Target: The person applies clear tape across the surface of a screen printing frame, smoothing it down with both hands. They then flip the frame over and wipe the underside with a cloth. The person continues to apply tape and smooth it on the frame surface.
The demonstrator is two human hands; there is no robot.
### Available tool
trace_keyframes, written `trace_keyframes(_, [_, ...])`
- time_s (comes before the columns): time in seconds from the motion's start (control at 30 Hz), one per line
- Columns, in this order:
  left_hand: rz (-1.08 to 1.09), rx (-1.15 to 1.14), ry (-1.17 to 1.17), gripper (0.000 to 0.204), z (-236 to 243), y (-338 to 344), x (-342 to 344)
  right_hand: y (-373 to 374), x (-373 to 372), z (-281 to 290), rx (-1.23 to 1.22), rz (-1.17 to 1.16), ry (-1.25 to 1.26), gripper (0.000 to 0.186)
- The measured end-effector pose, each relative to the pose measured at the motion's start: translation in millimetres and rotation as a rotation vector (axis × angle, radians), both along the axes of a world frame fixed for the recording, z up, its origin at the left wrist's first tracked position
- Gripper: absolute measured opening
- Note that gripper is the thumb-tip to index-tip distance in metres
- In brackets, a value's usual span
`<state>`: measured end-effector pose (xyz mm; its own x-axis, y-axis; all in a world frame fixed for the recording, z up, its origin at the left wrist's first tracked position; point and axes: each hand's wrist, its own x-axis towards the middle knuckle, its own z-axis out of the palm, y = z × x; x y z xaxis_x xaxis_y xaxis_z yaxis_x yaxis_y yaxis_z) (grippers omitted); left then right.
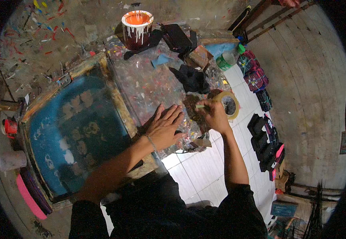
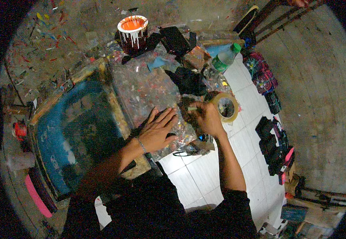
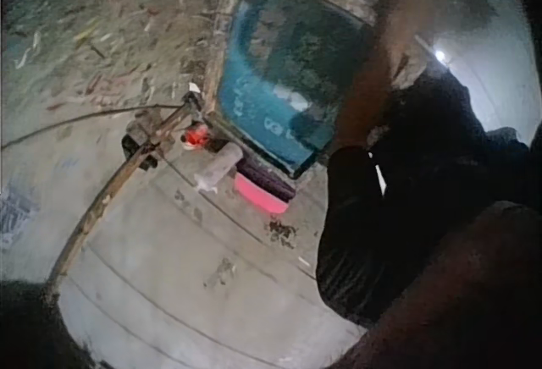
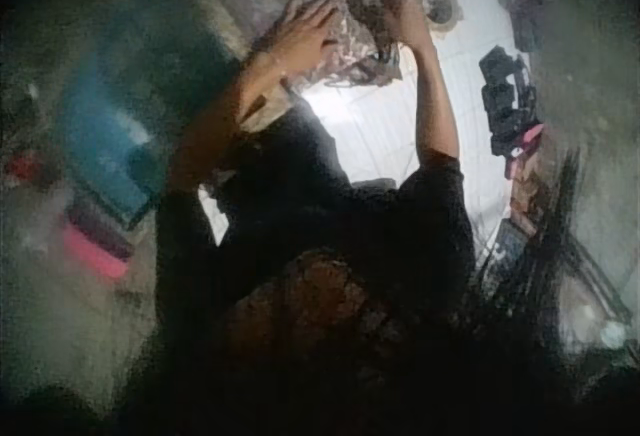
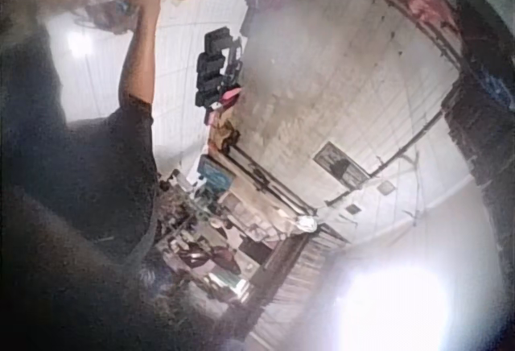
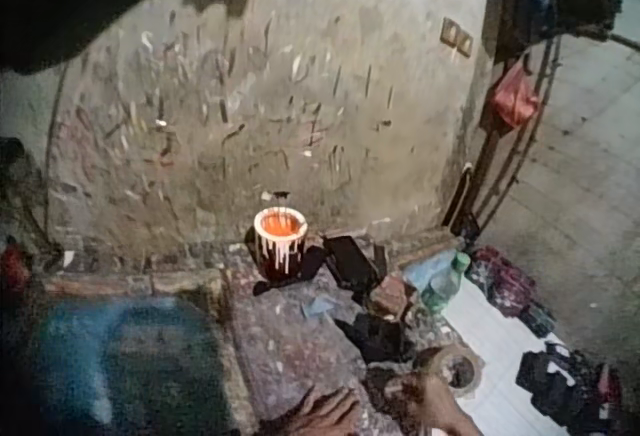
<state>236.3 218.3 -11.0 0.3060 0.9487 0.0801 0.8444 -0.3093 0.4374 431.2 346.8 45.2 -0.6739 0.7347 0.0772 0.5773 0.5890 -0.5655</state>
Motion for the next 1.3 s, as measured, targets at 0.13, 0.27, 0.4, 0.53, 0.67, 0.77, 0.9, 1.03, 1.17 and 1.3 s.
trace_keyframes(0.13, [-0.017,0.044,-0.002,0.077,-4.4,-1.0,-2.0,28.7,-28.9,-5.4,-0.215,0.081,0.038,0.018])
trace_keyframes(0.27, [-0.019,-0.006,-0.022,0.08,-2.9,-0.9,-2.3,39.0,-44.1,-12.3,-0.176,0.191,-0.019,0.019])
trace_keyframes(0.4, [-0.026,-0.019,-0.023,0.08,-1.2,-1.5,-3.6,43.7,-46.5,-21.0,-0.118,0.254,-0.063,0.021])
trace_keyframes(0.53, [-0.031,-0.005,-0.043,0.079,-2.3,-1.3,-4.5,46.6,-41.9,-32.8,-0.098,0.274,-0.114,0.02])
trace_keyframes(0.67, [-0.037,-0.032,-0.038,0.08,-1.6,-1.0,-3.5,51.2,-38.7,-36.0,-0.03,0.323,-0.164,0.021])
trace_keyframes(0.77, [-0.026,-0.03,-0.05,0.08,-2.7,-1.8,-4.0,53.7,-45.9,-23.4,-0.104,0.361,-0.216,0.023])
trace_keyframes(0.9, [-0.024,-0.028,-0.044,0.08,-4.0,-1.6,-4.4,54.7,-53.1,-13.0,-0.176,0.373,-0.259,0.024])
trace_keyframes(1.03, [-0.042,-0.046,-0.035,0.08,0.7,-1.0,-3.9,60.0,-43.0,-20.9,-0.16,0.404,-0.227,0.023])
trace_keyframes(1.17, [-0.033,-0.056,-0.025,0.08,0.6,-1.2,-4.4,61.4,-48.5,-19.0,-0.152,0.434,-0.288,0.022])
trace_keyframes(1.3, [-0.024,-0.02,-0.058,0.081,-2.0,-2.1,-3.7,59.1,-51.4,-13.8,-0.058,0.486,-0.312,0.021])
